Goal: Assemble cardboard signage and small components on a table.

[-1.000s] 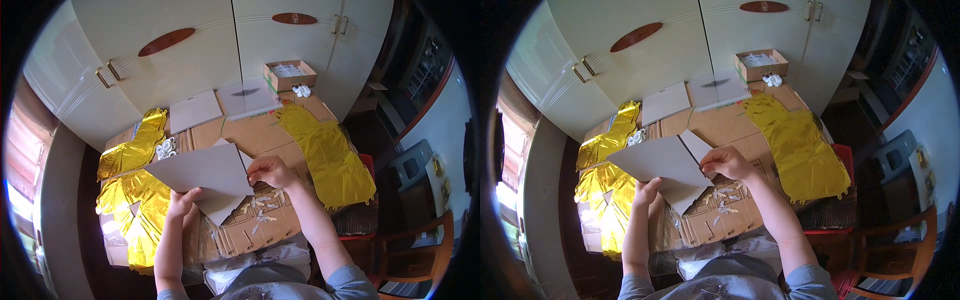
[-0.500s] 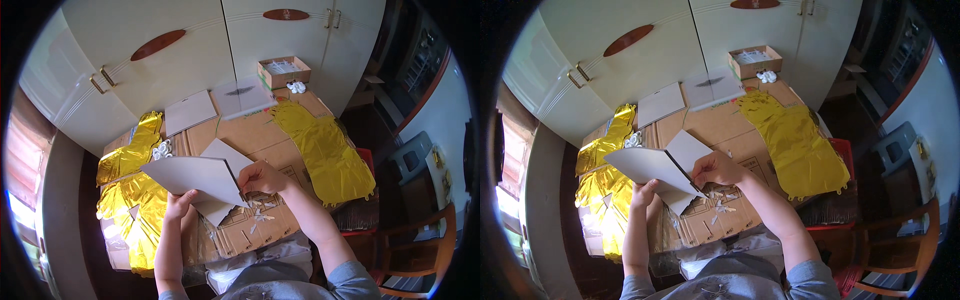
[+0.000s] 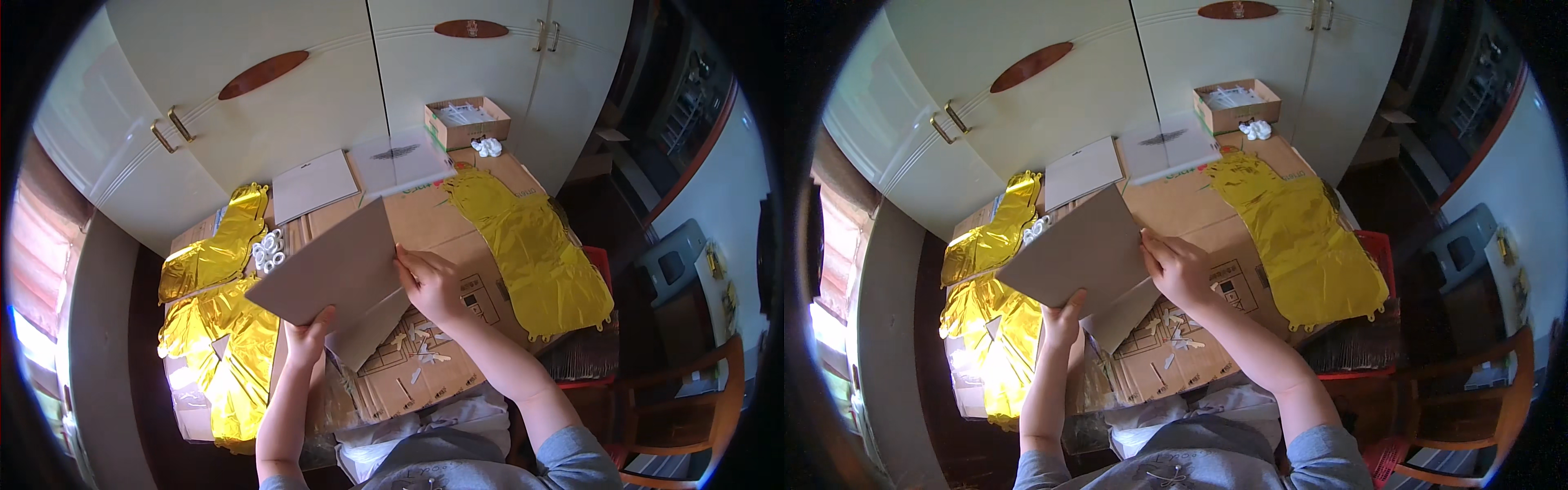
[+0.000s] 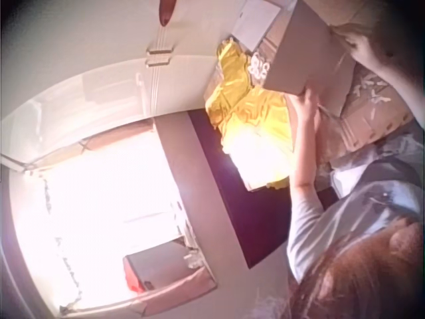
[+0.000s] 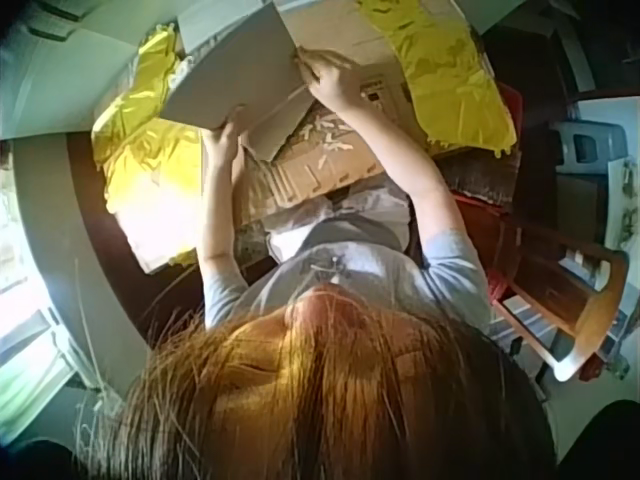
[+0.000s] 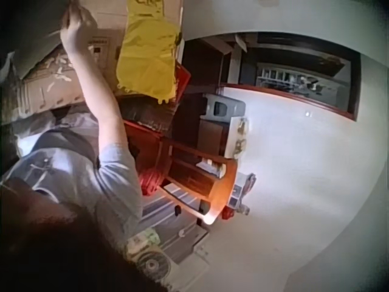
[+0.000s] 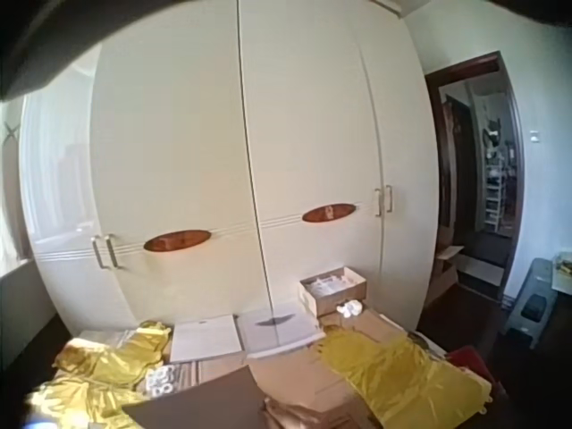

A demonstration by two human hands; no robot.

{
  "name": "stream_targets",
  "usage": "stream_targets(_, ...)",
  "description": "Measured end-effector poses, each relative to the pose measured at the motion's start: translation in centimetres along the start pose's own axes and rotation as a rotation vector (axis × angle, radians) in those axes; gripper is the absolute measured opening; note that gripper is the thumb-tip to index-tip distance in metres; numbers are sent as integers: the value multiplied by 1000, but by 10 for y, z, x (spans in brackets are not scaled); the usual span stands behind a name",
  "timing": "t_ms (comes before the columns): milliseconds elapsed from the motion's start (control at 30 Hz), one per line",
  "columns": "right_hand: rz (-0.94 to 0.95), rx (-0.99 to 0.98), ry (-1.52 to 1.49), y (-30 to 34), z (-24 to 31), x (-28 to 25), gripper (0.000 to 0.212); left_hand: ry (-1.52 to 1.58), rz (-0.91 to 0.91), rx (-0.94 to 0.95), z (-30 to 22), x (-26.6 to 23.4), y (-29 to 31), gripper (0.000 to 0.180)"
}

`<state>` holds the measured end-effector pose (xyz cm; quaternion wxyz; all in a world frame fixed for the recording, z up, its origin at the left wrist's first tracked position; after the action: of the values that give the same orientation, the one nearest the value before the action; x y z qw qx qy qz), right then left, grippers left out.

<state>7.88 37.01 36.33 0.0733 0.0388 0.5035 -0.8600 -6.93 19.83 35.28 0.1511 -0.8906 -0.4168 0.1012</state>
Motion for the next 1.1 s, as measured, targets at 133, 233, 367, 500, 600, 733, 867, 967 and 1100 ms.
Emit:
stream_targets(133,3,-54,63,-5,6,-5,15,-20,59,112,-14,12,9,17)
stream_targets(233,-21,162,-170,0,-4,-3,11,42,55,66,-18,11,7,16)
stream_targets(367,88,568,-621,10,-14,3,6,145,28,-82,-12,-2,-1,14)
stream_targets(500,283,855,-989,5,-17,2,9,223,25,-228,-4,-9,-2,19)
stream_targets(600,381,912,-1060,5,-21,0,11,308,44,-322,1,-10,-1,23)
stream_targets(733,428,1011,-1149,7,-23,0,11,352,60,-370,-1,-8,-3,26)
stream_targets(867,296,886,-849,4,-19,2,13,305,16,-333,-6,-4,-4,23)
stream_targets(967,189,572,-479,3,-13,0,13,202,-3,-242,-9,0,-2,21)
stream_targets(1100,90,345,-260,2,-11,0,10,73,30,-137,-7,-2,-1,20)
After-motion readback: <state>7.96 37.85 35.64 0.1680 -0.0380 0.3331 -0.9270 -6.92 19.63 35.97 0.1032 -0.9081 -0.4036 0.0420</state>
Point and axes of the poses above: each hand's wrist, its own y-axis away from the middle knuckle, its own x-axis out of the palm, z = x × y, the point moved 2 cm from there along -y, towards the middle knuckle, and after that the axes turned 7 degrees about -z, right-handed, at the moved point
